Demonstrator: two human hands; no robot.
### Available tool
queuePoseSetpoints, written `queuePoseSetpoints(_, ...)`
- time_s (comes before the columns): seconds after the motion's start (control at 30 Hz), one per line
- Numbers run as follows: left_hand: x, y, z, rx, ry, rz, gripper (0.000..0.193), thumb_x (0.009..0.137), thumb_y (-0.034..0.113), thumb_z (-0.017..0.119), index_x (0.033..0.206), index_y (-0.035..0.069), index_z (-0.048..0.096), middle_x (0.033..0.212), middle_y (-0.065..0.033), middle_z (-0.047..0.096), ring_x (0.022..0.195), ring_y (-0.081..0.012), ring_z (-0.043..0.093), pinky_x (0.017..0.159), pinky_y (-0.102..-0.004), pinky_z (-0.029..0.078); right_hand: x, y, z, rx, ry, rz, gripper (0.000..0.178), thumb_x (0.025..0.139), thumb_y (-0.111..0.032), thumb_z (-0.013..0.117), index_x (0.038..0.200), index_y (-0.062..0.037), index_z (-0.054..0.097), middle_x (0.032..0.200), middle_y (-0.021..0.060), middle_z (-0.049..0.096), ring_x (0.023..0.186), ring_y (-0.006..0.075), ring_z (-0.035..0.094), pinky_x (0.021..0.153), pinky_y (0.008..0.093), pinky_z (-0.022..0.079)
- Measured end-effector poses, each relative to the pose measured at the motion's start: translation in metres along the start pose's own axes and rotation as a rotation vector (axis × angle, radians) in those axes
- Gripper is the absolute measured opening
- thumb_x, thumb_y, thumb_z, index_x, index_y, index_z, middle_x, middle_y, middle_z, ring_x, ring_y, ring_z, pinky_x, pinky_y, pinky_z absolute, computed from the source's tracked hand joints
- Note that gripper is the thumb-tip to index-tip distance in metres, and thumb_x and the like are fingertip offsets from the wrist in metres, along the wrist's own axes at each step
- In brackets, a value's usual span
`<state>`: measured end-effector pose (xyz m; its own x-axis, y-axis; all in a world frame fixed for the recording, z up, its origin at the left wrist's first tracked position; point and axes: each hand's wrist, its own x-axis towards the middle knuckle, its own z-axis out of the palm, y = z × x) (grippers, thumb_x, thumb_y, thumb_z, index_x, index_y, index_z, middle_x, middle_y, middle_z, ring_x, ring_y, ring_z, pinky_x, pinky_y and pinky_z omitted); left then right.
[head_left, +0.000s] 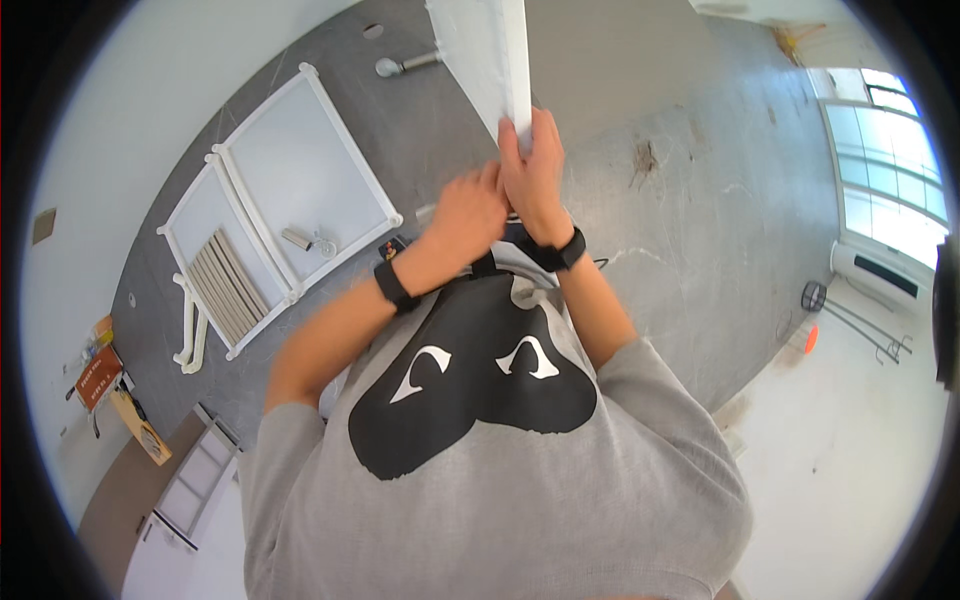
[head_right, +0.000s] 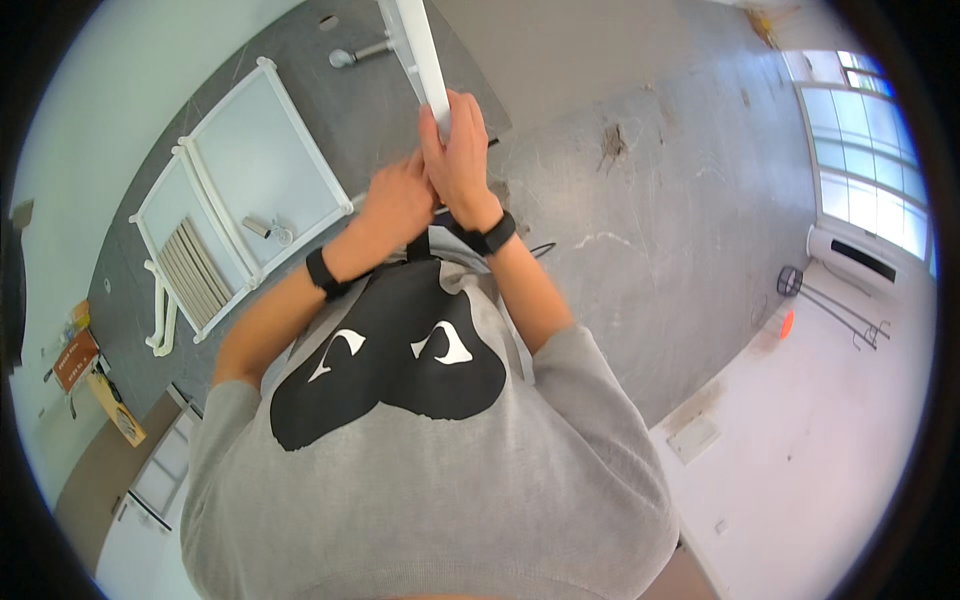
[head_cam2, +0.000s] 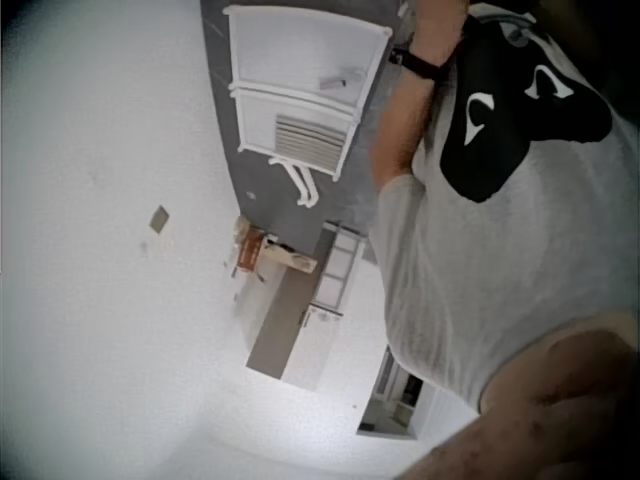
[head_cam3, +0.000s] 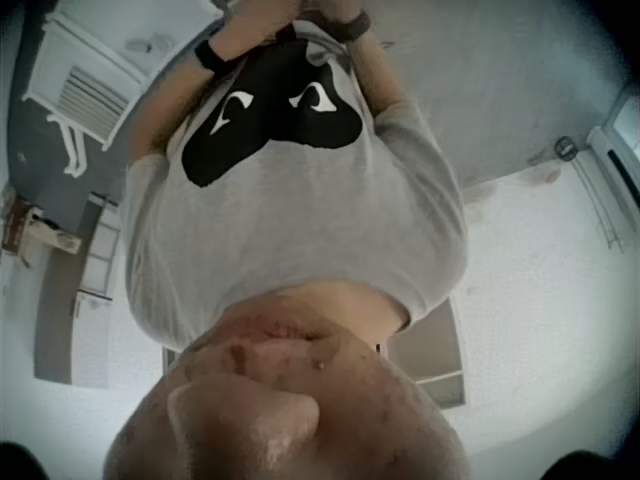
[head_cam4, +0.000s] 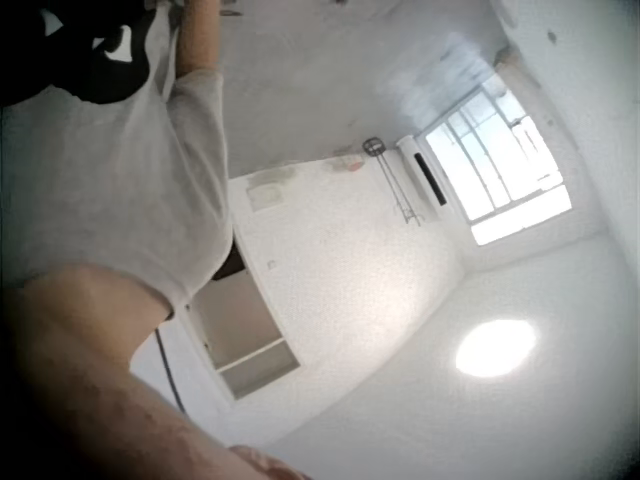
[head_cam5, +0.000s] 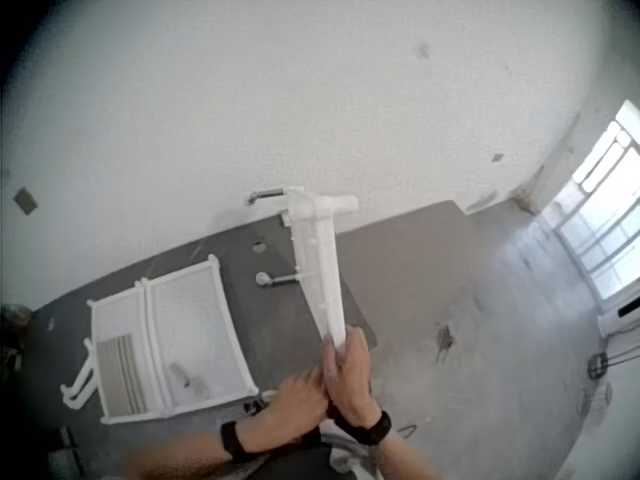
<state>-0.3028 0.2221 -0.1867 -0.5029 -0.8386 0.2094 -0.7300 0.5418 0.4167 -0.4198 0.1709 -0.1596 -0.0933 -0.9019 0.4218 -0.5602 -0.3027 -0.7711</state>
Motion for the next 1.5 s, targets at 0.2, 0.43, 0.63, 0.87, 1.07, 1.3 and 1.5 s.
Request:
queuePoseSetpoints(0.2,0.023,0.035,-0.066,-0.094,-0.078,-0.143,0.027,0.085,0.02,0.068,0.099,-0.001,0.061,0.092,-0.0136,0.064,0.078,-0.0313,0.067,0.061,-0.0436,0.053,0.01,-0.022,-0.054,0.07,-0.137,-0.068,0.022,0.091,-0.014,0.067,0.107,-0.0002,0.063,0.082,0.0126,0.056,0.073,0.0303,0.058,0.062,0.0396,0.046)
queuePoseSetpoints(0.43,0.033,0.068,-0.13,-0.013,-0.02,-0.12,0.027,0.086,0.025,0.069,0.091,0.0,0.06,0.077,-0.0093,0.06,0.066,-0.0286,0.064,0.054,-0.0397,0.051,0.037,-0.039,-0.091,-0.071,-0.357,-0.19,0.027,0.09,-0.026,0.069,0.082,-0.0038,0.056,0.068,0.0083,0.056,0.053,0.0265,0.054,0.047,0.0377,0.041)
queuePoseSetpoints(0.63,0.035,0.064,-0.136,0.102,-0.041,-0.039,0.03,0.087,0.029,0.069,0.091,0.0,0.06,0.075,-0.0084,0.059,0.064,-0.0263,0.064,0.052,-0.0359,0.05,0.058,-0.055,-0.104,-0.108,-0.486,-0.151,0.035,0.093,-0.03,0.066,0.072,-0.0048,0.051,0.058,0.0076,0.053,0.047,0.0269,0.052,0.047,0.0392,0.04)
queuePoseSetpoints(0.87,0.039,0.062,-0.162,0.13,-0.132,-0.08,0.029,0.086,0.026,0.068,0.089,0.0,0.058,0.076,-0.0084,0.059,0.064,-0.0253,0.065,0.053,-0.0356,0.05,0.083,-0.064,-0.107,-0.198,-0.397,-0.313,0.025,0.086,-0.03,0.071,0.085,-0.0057,0.063,0.089,0.0085,0.065,0.08,0.026,0.063,0.063,0.0377,0.048)
queuePoseSetpoints(1.07,0.029,0.049,-0.169,0.048,-0.083,-0.015,0.031,0.078,0.022,0.076,0.088,0.001,0.057,0.076,-0.0074,0.058,0.066,-0.0241,0.065,0.052,-0.0344,0.05,0.1,-0.074,-0.106,0.023,-0.738,-0.744,0.035,0.073,-0.029,0.079,0.096,-0.005,0.067,0.118,0.0081,0.063,0.125,0.0312,0.052,0.105,0.049,0.039)
queuePoseSetpoints(1.3,0.02,0.041,-0.171,0.19,-0.212,-0.004,0.028,0.076,0.018,0.076,0.089,0.003,0.057,0.077,-0.006,0.058,0.066,-0.0219,0.065,0.051,-0.0331,0.049,0.091,-0.075,-0.096,-0.097,-0.776,-0.924,0.033,0.064,-0.025,0.077,0.085,-0.0052,0.061,0.1,0.0051,0.061,0.116,0.026,0.056,0.107,0.0496,0.04)
queuePoseSetpoints(1.5,0.004,0.038,-0.181,0.128,-0.301,-0.014,0.028,0.078,0.019,0.076,0.088,0.004,0.055,0.074,-0.0063,0.059,0.062,-0.023,0.065,0.05,-0.0344,0.048,0.076,-0.081,-0.094,-0.076,-0.751,-0.954,0.031,0.063,-0.024,0.075,0.083,-0.0064,0.06,0.095,0.0045,0.059,0.11,0.0237,0.057,0.107,0.0495,0.041)
